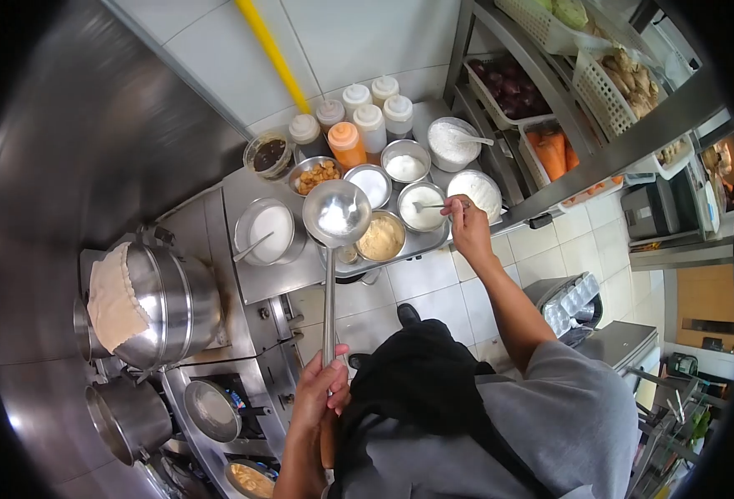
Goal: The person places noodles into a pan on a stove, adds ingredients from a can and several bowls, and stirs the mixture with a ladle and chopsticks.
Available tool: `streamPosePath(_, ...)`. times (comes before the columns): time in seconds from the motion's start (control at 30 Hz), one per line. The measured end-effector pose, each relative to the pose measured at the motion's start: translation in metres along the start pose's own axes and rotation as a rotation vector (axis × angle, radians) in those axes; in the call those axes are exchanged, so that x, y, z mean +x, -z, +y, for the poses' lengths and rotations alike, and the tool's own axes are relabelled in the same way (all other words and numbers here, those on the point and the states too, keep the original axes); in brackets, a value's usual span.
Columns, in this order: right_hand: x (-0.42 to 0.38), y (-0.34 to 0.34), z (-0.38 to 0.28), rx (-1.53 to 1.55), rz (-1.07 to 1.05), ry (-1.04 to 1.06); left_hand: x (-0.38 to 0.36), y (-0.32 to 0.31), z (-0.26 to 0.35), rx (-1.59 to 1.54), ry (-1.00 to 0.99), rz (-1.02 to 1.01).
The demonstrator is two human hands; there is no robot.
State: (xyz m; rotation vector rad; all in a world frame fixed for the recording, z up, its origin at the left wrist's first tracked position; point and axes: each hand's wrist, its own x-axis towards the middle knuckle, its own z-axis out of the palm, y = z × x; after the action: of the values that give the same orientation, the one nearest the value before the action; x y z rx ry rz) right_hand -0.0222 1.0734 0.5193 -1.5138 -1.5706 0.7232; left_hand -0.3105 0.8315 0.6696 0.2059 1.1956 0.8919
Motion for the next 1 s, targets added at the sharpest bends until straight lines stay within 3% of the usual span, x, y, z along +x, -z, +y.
streamPosePath(0.43,-0.004,0.011,0.026,0.201,0.091,-0.186,0.000,-0.006,-0.007,-0.020,-0.010,0.017)
streamPosePath(0.63,-0.003,0.020,-0.015,0.410,0.044,-0.214,-0.003,-0.009,-0.011,-0.006,-0.028,0.065)
streamPosePath(0.7,-0.004,0.020,-0.048,0.474,-0.090,-0.233,-0.004,-0.008,-0.012,0.036,-0.017,0.019)
streamPosePath(0.73,-0.008,0.011,-0.058,0.371,-0.077,0.010,-0.006,-0.010,-0.011,0.029,-0.017,0.028)
streamPosePath(0.8,-0.013,0.009,-0.087,0.068,-0.063,0.161,-0.010,-0.012,-0.008,0.043,0.027,0.031)
streamPosePath(0.93,-0.016,-0.019,-0.063,-0.012,-0.145,0.176,-0.014,-0.006,-0.017,0.032,0.004,0.068)
streamPosePath(1.0,-0.025,-0.032,-0.055,-0.200,-0.258,0.260,-0.017,-0.002,-0.020,-0.005,-0.022,0.114)
